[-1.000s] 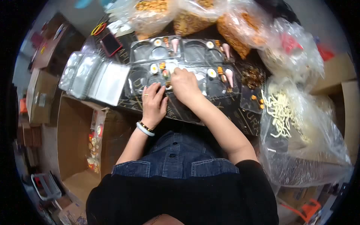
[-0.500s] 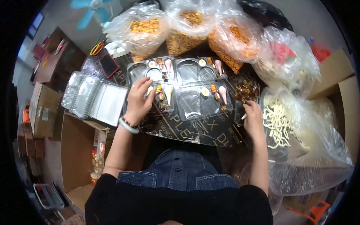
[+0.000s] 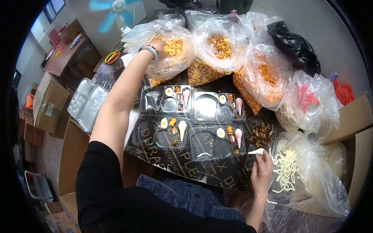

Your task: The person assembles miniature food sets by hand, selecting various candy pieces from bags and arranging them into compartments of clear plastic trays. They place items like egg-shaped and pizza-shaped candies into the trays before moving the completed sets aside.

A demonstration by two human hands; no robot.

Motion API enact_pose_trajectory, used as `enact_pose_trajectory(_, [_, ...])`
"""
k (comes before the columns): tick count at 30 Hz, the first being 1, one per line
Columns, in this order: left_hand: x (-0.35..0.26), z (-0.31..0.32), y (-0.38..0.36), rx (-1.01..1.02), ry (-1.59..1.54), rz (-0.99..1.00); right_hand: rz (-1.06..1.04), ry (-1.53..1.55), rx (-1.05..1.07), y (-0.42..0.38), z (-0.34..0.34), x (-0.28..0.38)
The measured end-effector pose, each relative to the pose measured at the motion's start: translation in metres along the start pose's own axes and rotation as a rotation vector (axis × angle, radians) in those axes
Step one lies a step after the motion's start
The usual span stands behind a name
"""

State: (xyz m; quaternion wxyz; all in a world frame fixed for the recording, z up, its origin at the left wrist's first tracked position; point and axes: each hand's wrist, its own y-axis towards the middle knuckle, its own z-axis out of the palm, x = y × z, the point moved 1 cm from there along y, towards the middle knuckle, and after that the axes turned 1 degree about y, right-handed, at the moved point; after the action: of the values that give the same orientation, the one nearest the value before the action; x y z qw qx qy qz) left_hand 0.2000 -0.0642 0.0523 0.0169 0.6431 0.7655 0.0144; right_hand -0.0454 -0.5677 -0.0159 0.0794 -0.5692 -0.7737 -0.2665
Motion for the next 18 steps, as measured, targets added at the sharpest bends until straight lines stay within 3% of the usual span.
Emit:
enact_pose_trajectory(2, [0.005, 0.023, 0.025, 0.179, 0.129, 0.066, 0.027, 0.028, -0.002, 0.003, 0.001, 0.0])
enact_pose_trajectory(8, [0.012, 0.064, 0.054, 0.298, 0.107, 0.121, 0.036, -0.006, 0.031, 0.018, 0.006, 0.007])
enact_pose_trajectory(11, [0.008, 0.059, 0.044, 0.167, -0.023, 0.17, -0.015, -0.019, 0.05, 0.027, 0.006, 0.007])
enact_pose_trajectory(15, [0.019, 0.055, 0.042, -0.014, -0.151, -0.041, -0.06, -0.029, -0.005, 0.025, 0.001, 0.002])
enact_pose_trajectory(17, [0.031, 0.054, 0.045, -0.248, -0.463, -0.292, -0.054, -0.033, -0.018, 0.024, -0.002, 0.002])
enact_pose_trajectory(18, [0.03, 0.051, 0.04, -0.244, -0.463, -0.29, -0.054, -0.039, -0.034, 0.023, -0.004, 0.003])
